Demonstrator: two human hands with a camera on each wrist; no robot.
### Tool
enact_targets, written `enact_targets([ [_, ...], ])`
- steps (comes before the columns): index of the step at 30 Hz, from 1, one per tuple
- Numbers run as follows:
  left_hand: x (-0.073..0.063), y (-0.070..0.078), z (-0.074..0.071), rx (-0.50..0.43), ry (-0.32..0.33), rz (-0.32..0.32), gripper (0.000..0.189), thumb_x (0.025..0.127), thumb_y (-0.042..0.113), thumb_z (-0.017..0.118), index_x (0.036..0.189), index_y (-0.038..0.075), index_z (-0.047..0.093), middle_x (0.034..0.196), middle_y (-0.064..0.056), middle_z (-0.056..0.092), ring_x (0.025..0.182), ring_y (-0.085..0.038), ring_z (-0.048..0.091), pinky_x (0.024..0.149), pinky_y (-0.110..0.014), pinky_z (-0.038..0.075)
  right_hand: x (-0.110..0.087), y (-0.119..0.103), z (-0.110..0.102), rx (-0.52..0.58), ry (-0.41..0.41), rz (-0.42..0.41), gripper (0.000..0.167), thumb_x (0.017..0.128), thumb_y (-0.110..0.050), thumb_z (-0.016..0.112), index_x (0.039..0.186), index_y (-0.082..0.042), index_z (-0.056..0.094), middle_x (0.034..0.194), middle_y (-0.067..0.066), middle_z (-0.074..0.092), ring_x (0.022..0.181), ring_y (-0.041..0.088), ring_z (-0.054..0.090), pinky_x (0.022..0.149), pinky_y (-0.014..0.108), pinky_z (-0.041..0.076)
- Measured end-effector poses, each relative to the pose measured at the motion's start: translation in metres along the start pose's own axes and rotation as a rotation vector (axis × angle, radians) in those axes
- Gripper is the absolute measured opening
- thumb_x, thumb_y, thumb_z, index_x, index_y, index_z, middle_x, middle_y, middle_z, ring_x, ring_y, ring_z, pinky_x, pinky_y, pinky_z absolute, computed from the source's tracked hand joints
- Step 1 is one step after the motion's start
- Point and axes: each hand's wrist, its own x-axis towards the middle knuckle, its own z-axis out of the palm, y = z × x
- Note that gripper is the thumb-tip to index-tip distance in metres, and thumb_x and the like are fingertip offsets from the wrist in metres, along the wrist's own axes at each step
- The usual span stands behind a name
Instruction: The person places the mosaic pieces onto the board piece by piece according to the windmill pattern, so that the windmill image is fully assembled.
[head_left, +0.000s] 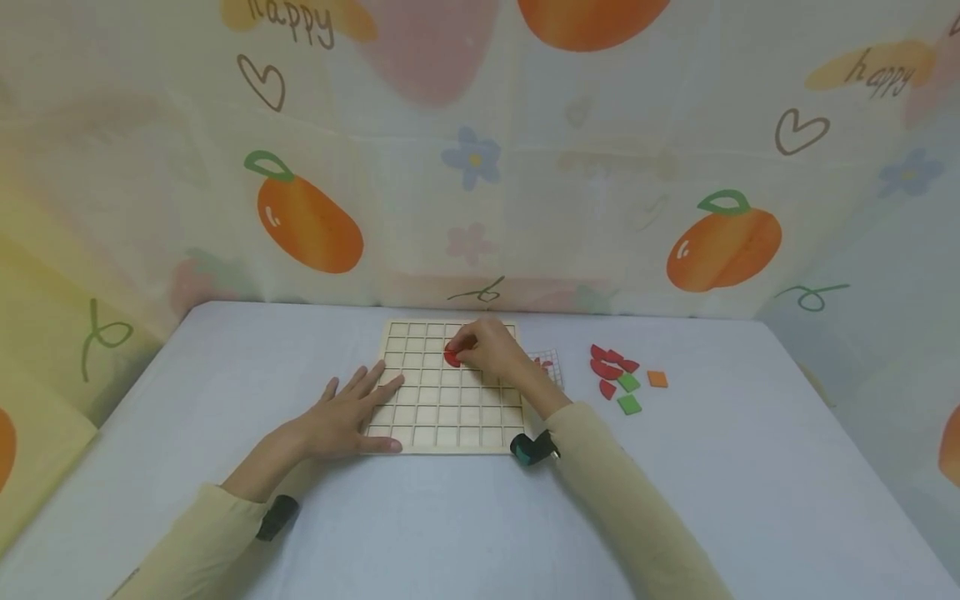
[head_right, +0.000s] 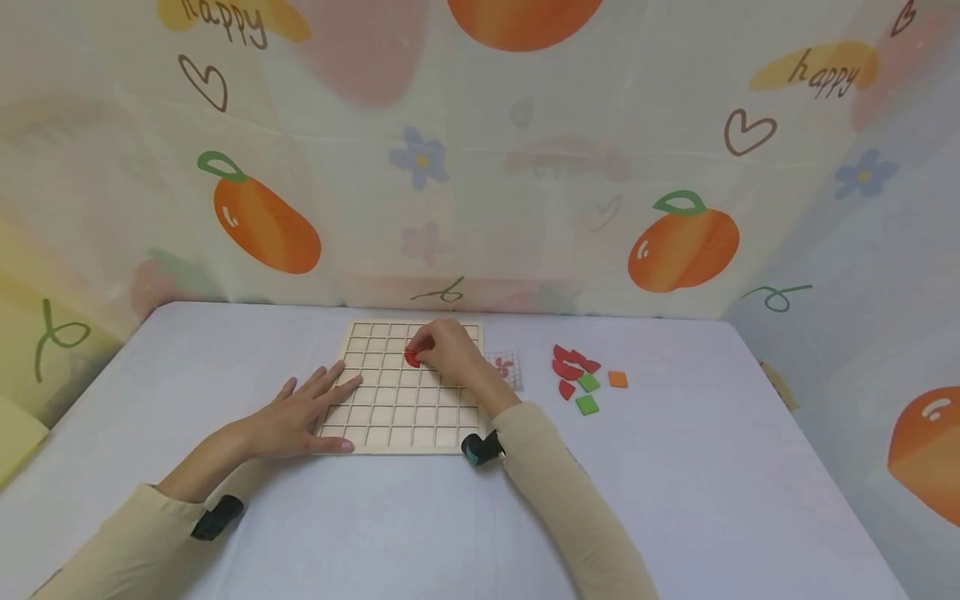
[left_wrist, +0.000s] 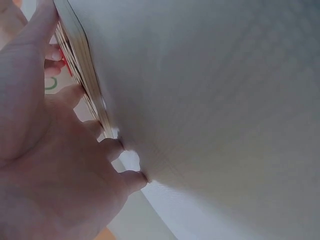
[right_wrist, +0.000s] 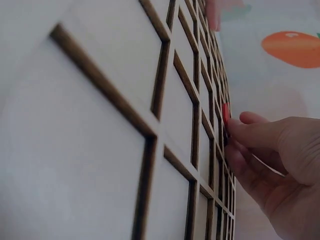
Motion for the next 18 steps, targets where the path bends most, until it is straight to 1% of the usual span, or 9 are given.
enact_targets([
  [5,0.0003,-0.0005,0.0006,0.007,0.001,-0.002,0.099,0.081,0.061,0.069,0.156,0.014,0.026,0.162,-0.024,0.007,0.145,-0.05,0.004,0.11,-0.071,0.0,-0.0015,-0.0004,-0.0005,-0.01,-0.006,0.004,0.012,0.088,0.0,0.071,0.097,-0.007,0.076,0.098,0.003,0.073,0.089,0.014,0.066,0.079,0.024,0.054],
  [18,0.0005,0.0003,0.0009,-0.004,-0.004,-0.011,0.1,0.08,0.06,0.07,0.156,0.014,0.025,0.162,-0.023,0.006,0.146,-0.049,0.003,0.11,-0.07,-0.001,-0.0042,-0.0011,-0.0018,-0.029,-0.001,0.003,0.011,0.088,-0.001,0.071,0.096,-0.007,0.076,0.098,0.002,0.072,0.087,0.013,0.065,0.078,0.024,0.053],
])
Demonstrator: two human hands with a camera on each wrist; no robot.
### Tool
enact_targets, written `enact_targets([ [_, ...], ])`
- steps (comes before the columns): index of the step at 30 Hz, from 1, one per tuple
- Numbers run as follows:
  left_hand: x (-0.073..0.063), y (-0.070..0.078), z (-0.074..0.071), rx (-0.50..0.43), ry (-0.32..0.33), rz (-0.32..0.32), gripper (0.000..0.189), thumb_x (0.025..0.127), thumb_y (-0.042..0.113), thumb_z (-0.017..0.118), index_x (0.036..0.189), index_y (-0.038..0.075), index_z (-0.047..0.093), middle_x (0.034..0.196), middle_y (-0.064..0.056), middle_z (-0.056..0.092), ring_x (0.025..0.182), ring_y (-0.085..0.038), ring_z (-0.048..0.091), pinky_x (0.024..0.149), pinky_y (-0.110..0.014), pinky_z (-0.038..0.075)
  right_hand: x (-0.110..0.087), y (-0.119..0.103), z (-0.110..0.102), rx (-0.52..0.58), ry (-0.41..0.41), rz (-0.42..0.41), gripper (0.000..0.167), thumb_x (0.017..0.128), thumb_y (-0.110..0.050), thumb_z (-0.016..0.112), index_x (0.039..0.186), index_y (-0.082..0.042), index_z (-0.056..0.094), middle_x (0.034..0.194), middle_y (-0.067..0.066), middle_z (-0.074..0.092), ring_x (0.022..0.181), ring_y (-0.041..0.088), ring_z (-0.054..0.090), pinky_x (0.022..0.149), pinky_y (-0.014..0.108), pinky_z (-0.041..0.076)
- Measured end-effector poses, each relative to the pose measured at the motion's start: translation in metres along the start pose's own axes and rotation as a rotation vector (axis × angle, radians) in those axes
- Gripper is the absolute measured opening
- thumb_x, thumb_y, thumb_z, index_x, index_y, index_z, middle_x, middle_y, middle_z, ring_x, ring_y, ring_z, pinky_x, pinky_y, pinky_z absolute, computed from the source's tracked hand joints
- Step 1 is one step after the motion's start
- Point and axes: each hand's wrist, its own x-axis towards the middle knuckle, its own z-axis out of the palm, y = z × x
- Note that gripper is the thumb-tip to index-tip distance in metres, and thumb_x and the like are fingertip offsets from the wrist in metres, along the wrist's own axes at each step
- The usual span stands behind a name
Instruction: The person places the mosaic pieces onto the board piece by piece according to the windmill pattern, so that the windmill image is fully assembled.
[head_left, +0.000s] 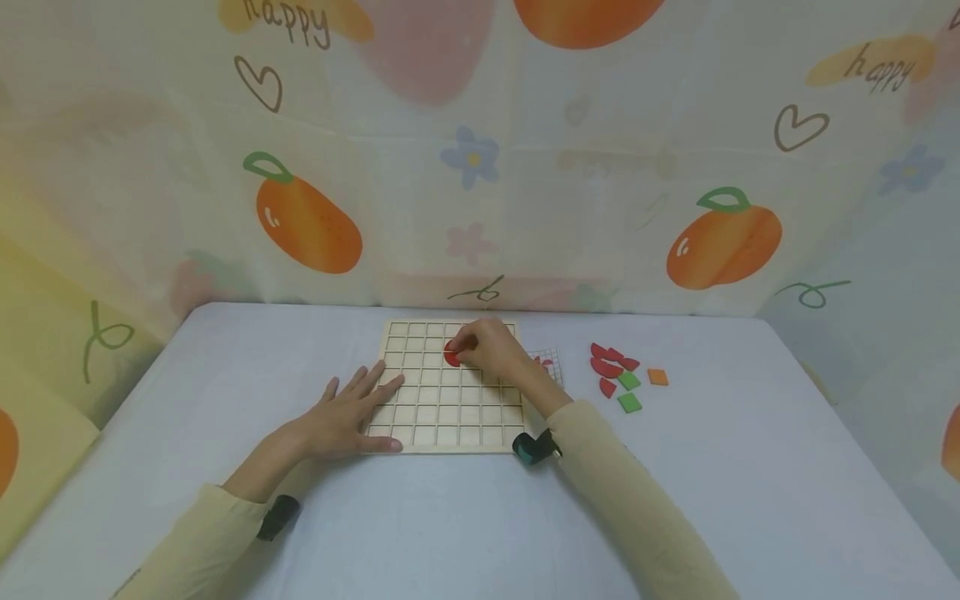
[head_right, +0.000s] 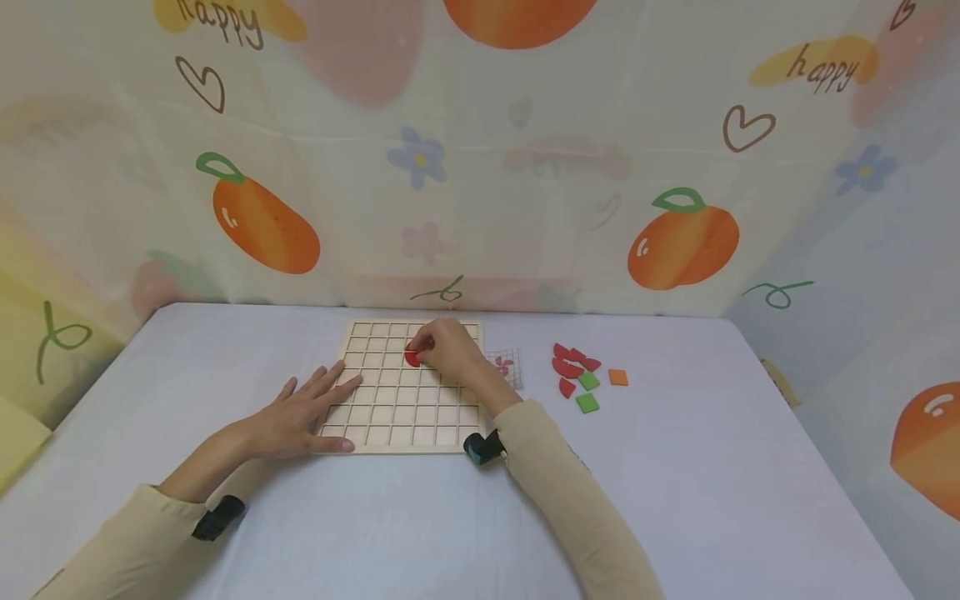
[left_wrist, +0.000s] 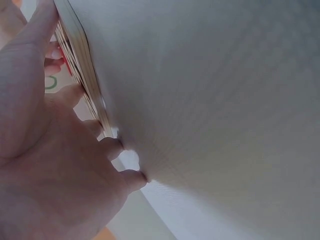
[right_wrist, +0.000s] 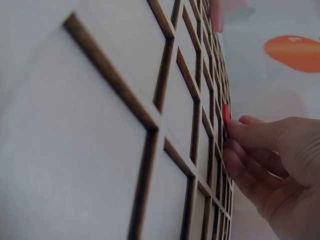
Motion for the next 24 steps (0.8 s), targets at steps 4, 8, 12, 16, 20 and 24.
enact_targets([
  [4,0.001,0.001,0.001,-0.002,0.001,-0.003,0.099,0.08,0.06,0.071,0.156,0.014,0.026,0.162,-0.024,0.007,0.146,-0.049,0.004,0.11,-0.07,-0.001,-0.002,-0.002,-0.006,-0.02,-0.016,0.018,0.012,0.09,-0.003,0.069,0.099,-0.008,0.076,0.1,0.0,0.072,0.091,0.013,0.064,0.082,0.026,0.052],
  [8,0.001,0.0,0.002,-0.003,0.002,-0.004,0.099,0.08,0.059,0.071,0.156,0.013,0.026,0.162,-0.024,0.007,0.146,-0.049,0.003,0.11,-0.07,-0.001,-0.003,-0.002,-0.018,-0.059,-0.005,0.025,0.013,0.09,-0.004,0.069,0.102,-0.007,0.075,0.099,0.001,0.07,0.092,0.015,0.063,0.084,0.029,0.051],
  [12,0.001,-0.001,0.002,-0.013,0.01,0.002,0.1,0.079,0.059,0.072,0.156,0.013,0.027,0.161,-0.024,0.007,0.146,-0.049,0.003,0.11,-0.07,-0.002,-0.007,0.001,-0.031,-0.087,0.02,-0.002,0.014,0.089,-0.003,0.07,0.102,-0.002,0.075,0.1,0.006,0.066,0.093,0.02,0.061,0.085,0.031,0.051],
  [16,0.0,-0.003,0.003,-0.026,0.025,0.023,0.101,0.078,0.059,0.073,0.155,0.012,0.028,0.161,-0.026,0.007,0.145,-0.051,0.003,0.109,-0.071,-0.002,-0.015,0.005,-0.043,-0.095,0.018,0.017,0.016,0.092,-0.005,0.068,0.106,-0.002,0.074,0.101,0.006,0.066,0.095,0.021,0.06,0.086,0.035,0.05],
  [20,0.001,-0.003,0.004,-0.018,0.026,0.026,0.101,0.078,0.06,0.072,0.155,0.012,0.027,0.16,-0.026,0.007,0.145,-0.051,0.004,0.109,-0.072,-0.001,-0.022,0.011,-0.053,-0.113,0.007,0.047,0.018,0.093,-0.007,0.066,0.109,-0.003,0.073,0.101,0.005,0.069,0.095,0.022,0.061,0.087,0.037,0.051],
  [24,0.001,-0.001,0.003,-0.001,0.016,0.009,0.101,0.079,0.06,0.072,0.156,0.013,0.027,0.161,-0.025,0.007,0.145,-0.05,0.004,0.11,-0.071,-0.001,-0.029,0.021,-0.063,-0.124,0.009,0.03,0.018,0.091,-0.003,0.068,0.108,0.0,0.073,0.1,0.008,0.07,0.095,0.023,0.062,0.087,0.037,0.052],
])
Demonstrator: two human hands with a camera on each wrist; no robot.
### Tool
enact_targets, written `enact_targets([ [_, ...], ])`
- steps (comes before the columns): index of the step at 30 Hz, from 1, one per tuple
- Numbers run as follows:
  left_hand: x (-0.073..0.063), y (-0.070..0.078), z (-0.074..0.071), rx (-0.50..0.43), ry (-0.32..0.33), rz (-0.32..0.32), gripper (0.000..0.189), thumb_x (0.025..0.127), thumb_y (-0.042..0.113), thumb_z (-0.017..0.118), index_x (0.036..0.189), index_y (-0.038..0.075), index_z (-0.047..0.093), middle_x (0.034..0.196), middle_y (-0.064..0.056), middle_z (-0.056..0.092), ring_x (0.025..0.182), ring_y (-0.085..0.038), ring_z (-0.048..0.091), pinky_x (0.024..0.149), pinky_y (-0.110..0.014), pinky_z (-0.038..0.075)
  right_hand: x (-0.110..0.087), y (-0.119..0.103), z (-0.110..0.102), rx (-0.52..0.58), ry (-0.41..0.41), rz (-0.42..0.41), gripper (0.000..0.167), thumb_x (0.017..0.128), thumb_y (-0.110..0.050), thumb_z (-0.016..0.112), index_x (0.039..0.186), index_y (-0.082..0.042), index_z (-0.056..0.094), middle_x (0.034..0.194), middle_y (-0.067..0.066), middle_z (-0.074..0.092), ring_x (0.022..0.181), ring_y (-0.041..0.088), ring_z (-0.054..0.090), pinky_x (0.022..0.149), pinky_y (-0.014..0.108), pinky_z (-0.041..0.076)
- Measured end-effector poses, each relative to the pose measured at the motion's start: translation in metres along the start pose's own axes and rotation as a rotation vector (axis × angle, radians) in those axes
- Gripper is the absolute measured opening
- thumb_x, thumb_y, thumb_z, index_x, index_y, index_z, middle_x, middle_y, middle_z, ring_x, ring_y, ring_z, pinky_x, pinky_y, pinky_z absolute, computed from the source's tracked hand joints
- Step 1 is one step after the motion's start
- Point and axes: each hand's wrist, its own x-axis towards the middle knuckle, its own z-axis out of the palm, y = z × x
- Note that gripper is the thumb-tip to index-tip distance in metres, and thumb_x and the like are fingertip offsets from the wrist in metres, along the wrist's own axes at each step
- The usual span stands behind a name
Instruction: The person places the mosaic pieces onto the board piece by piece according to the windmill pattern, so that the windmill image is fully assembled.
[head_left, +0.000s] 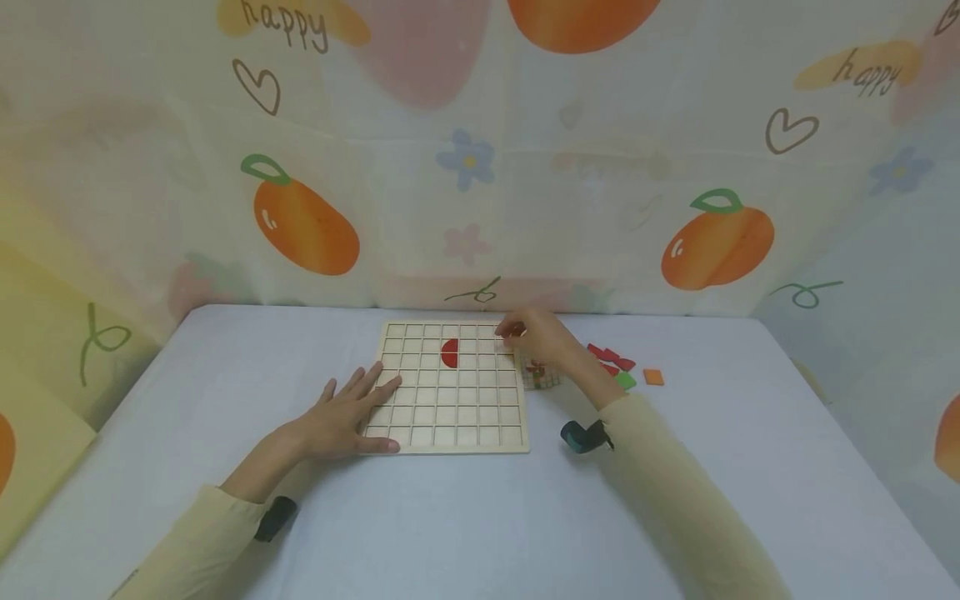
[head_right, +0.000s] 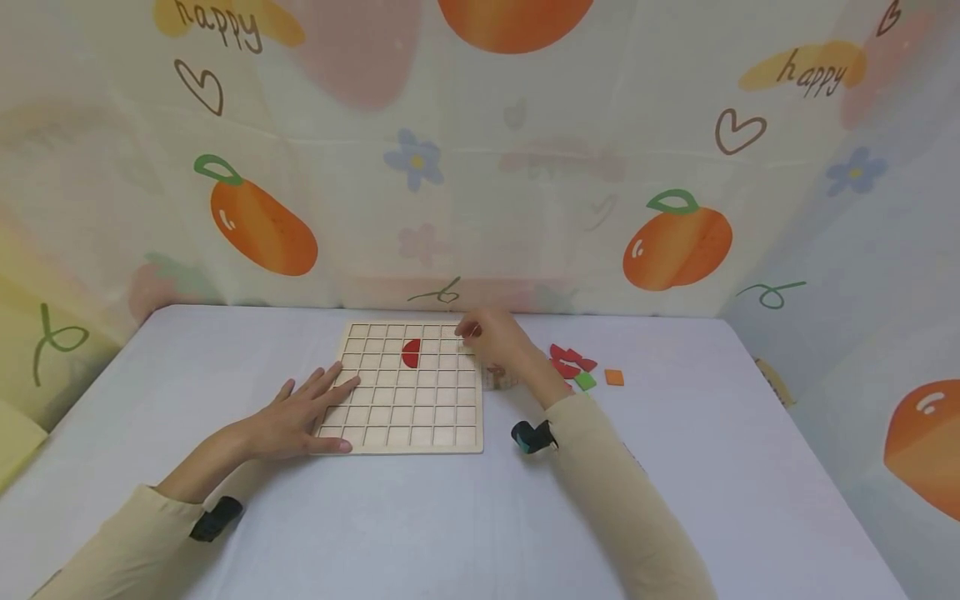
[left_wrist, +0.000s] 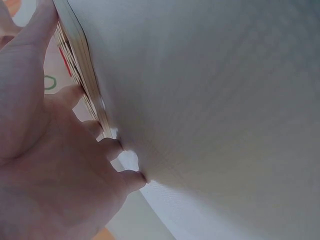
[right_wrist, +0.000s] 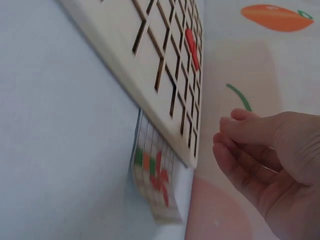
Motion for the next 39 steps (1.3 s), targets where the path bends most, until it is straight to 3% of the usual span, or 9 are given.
enact_targets([
  [11,-0.002,0.0,0.0,-0.001,-0.008,0.004,0.1,0.08,0.06,0.07,0.156,0.012,0.026,0.161,-0.025,0.006,0.146,-0.05,0.004,0.11,-0.071,-0.001,-0.018,0.032,-0.018,-0.009,0.029,-0.04,0.017,0.087,0.005,0.068,0.104,0.005,0.072,0.1,0.014,0.071,0.094,0.028,0.065,0.086,0.04,0.053],
  [30,-0.003,0.001,-0.001,-0.006,-0.005,0.025,0.099,0.082,0.059,0.07,0.156,0.011,0.026,0.161,-0.026,0.007,0.145,-0.05,0.004,0.109,-0.072,-0.001,-0.058,0.083,-0.053,-0.009,0.065,0.144,0.021,0.091,-0.002,0.065,0.111,0.001,0.071,0.108,0.017,0.07,0.101,0.031,0.063,0.088,0.045,0.054],
  [39,-0.001,0.001,-0.001,-0.002,-0.009,0.01,0.099,0.081,0.06,0.069,0.156,0.012,0.025,0.161,-0.025,0.006,0.146,-0.05,0.003,0.109,-0.071,-0.001,-0.074,0.1,-0.067,-0.023,0.053,0.165,0.022,0.091,-0.003,0.066,0.113,0.002,0.069,0.108,0.016,0.07,0.104,0.034,0.064,0.088,0.045,0.055],
])
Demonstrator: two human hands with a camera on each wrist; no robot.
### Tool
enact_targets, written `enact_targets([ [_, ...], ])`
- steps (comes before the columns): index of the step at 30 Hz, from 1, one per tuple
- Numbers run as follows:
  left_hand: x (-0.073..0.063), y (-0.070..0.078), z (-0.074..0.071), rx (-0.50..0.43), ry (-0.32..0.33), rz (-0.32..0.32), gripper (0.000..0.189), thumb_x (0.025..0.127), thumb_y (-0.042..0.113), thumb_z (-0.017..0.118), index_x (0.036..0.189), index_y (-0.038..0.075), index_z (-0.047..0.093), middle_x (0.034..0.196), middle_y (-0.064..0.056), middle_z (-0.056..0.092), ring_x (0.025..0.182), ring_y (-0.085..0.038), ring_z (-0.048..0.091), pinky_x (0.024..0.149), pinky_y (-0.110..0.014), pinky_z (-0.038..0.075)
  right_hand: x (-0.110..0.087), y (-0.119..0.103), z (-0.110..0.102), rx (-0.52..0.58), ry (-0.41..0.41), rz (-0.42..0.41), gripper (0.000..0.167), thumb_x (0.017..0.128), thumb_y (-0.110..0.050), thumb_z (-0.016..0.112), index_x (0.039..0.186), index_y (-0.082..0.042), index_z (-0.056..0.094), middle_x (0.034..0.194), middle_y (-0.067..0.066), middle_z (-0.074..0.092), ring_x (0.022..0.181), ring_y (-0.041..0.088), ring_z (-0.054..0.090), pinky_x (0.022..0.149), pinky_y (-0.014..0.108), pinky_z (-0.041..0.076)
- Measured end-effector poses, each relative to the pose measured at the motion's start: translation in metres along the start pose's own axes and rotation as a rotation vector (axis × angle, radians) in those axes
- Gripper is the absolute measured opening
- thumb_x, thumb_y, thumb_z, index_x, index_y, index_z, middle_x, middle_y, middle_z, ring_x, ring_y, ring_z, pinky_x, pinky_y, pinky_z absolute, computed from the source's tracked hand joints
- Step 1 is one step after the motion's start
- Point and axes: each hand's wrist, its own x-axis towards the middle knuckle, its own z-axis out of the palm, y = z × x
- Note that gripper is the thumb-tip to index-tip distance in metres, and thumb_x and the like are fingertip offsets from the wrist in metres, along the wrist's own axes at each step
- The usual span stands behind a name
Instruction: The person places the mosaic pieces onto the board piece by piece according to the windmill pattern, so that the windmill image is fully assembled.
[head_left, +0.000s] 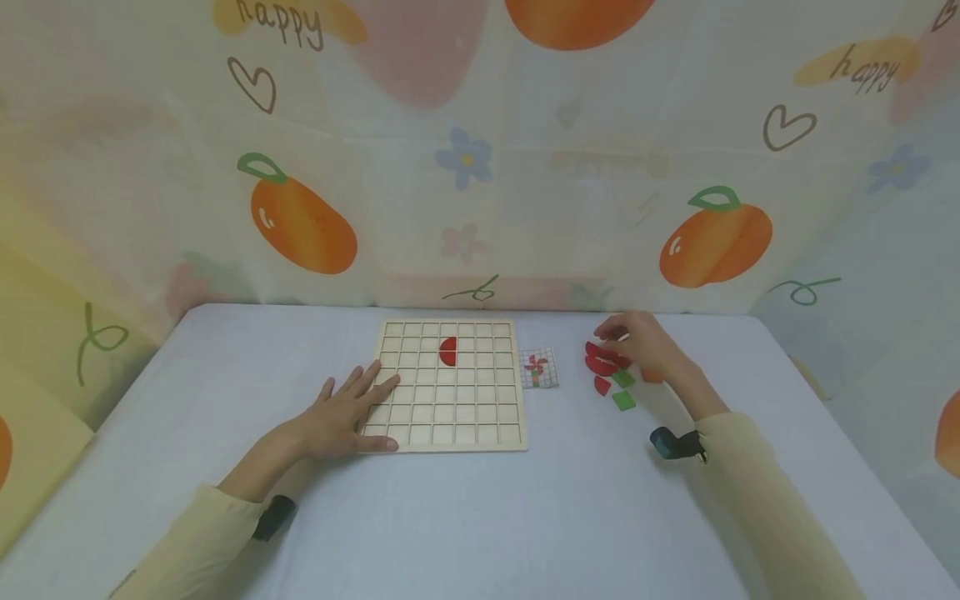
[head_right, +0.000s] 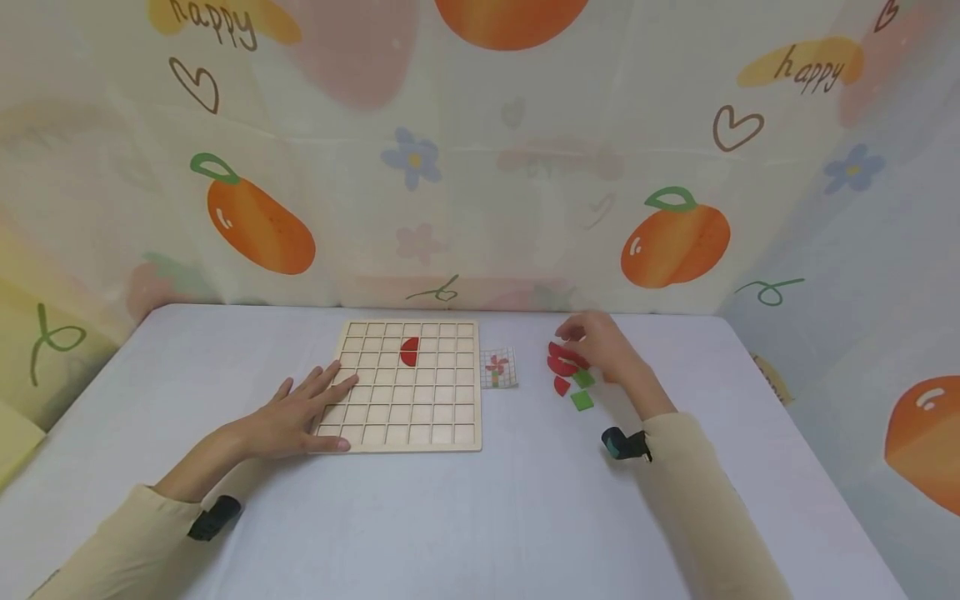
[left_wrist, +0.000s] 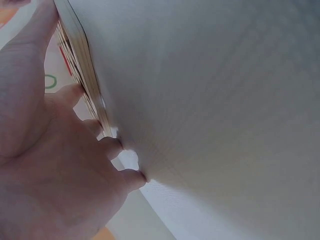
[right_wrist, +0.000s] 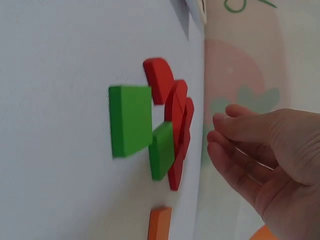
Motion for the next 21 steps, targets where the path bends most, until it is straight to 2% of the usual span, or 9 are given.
enact_targets([
  [2,0.0,0.0,0.0,-0.003,-0.003,-0.005,0.099,0.081,0.06,0.069,0.156,0.013,0.025,0.161,-0.024,0.005,0.146,-0.049,0.003,0.11,-0.071,-0.002,-0.004,0.004,-0.003,-0.021,-0.002,-0.002,0.022,0.091,-0.003,0.066,0.112,0.003,0.069,0.106,0.017,0.07,0.102,0.035,0.064,0.086,0.045,0.055],
  [6,0.001,0.001,0.0,-0.002,-0.006,-0.018,0.099,0.081,0.061,0.069,0.156,0.014,0.024,0.162,-0.024,0.005,0.146,-0.048,0.002,0.11,-0.07,-0.003,-0.011,0.014,-0.007,-0.039,-0.021,0.051,0.023,0.092,-0.007,0.066,0.113,0.003,0.069,0.103,0.017,0.071,0.098,0.034,0.065,0.084,0.045,0.056],
  [11,0.001,0.0,0.0,-0.004,-0.009,-0.03,0.101,0.08,0.061,0.07,0.157,0.014,0.024,0.162,-0.024,0.004,0.146,-0.048,0.001,0.11,-0.07,-0.004,-0.017,0.024,-0.009,-0.053,-0.054,0.114,0.026,0.092,-0.009,0.067,0.116,0.002,0.068,0.107,0.018,0.07,0.102,0.034,0.063,0.085,0.044,0.055],
  [21,0.002,-0.004,0.002,-0.001,-0.004,-0.018,0.1,0.08,0.062,0.07,0.156,0.015,0.025,0.162,-0.023,0.005,0.146,-0.048,0.002,0.11,-0.07,-0.003,-0.022,0.03,-0.006,-0.062,-0.056,0.07,0.023,0.09,-0.005,0.069,0.112,0.001,0.071,0.105,0.016,0.071,0.102,0.035,0.062,0.085,0.044,0.055],
])
